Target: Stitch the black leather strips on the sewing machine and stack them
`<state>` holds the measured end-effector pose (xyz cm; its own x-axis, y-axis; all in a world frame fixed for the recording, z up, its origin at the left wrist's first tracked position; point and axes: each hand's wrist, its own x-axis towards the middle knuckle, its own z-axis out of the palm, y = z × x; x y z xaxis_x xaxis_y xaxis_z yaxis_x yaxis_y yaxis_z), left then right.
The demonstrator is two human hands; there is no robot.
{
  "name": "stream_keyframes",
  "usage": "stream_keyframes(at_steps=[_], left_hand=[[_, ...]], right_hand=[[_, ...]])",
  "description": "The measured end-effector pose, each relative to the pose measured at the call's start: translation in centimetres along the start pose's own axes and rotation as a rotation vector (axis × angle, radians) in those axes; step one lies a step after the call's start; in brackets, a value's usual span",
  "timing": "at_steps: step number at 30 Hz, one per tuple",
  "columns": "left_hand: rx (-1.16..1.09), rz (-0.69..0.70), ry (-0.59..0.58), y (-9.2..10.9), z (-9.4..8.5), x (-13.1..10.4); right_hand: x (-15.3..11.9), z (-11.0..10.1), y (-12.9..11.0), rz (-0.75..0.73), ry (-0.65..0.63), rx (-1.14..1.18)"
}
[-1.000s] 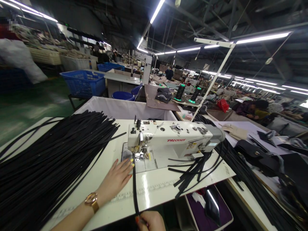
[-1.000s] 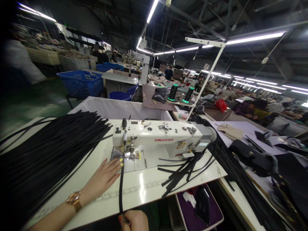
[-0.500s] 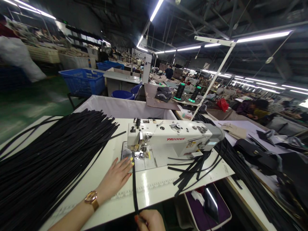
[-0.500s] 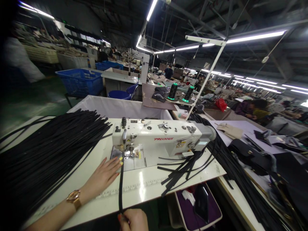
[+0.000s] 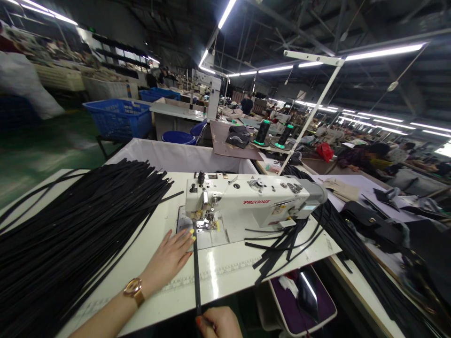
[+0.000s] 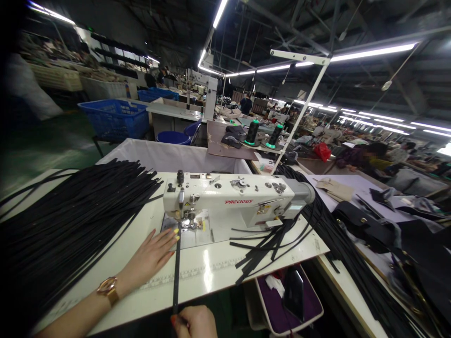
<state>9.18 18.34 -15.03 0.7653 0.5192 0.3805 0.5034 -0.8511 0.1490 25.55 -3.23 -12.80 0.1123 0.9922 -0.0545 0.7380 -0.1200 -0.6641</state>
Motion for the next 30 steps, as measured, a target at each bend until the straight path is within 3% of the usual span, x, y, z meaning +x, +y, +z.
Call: stream_keyframes(at_steps=[3,5,8,13,17,21,25,27,30], left_hand=[[0.014,0.006,0.0,-0.1,0.2,0.0],[0.036,0.006,-0.023,-0.2,0.4,-0.1],[0.058,0.01,-0.051,-0.4,0.6,-0.2],[0.069,0.03,-0.034,-0.8,1.3,-0.5],[0.053,0.051,0.0,-1.2,2.0,-0.6],[0.043,0.044,-0.003,-1.1,1.9,-0.5],[0.022,0.019,-0.027,-0.6,1.1,-0.3],[0.023,0.008,-0.04,-0.4,0.6,-0.2],[0.03,-0.01,-0.06,-0.1,0.2,0.0]], right_hand=[[0.1,-0.4,0.3,0.007,-0.06,-0.02],[-0.1,-2.2,0.6,0.01,-0.071,-0.019],[-0.3,-6.9,1.8,0.041,0.05,-0.072],[-0.3,-15.4,6.2,0.255,0.299,-0.49],[-1.0,-18.3,9.4,0.362,0.313,-0.661],[-1.4,-18.2,10.5,0.398,0.257,-0.768],[-1.5,-16.2,8.3,0.324,0.163,-0.773],[-1.7,-14.3,6.0,0.191,0.062,-0.62],[-2.7,-10.9,2.2,-0.085,-0.194,-0.095]])
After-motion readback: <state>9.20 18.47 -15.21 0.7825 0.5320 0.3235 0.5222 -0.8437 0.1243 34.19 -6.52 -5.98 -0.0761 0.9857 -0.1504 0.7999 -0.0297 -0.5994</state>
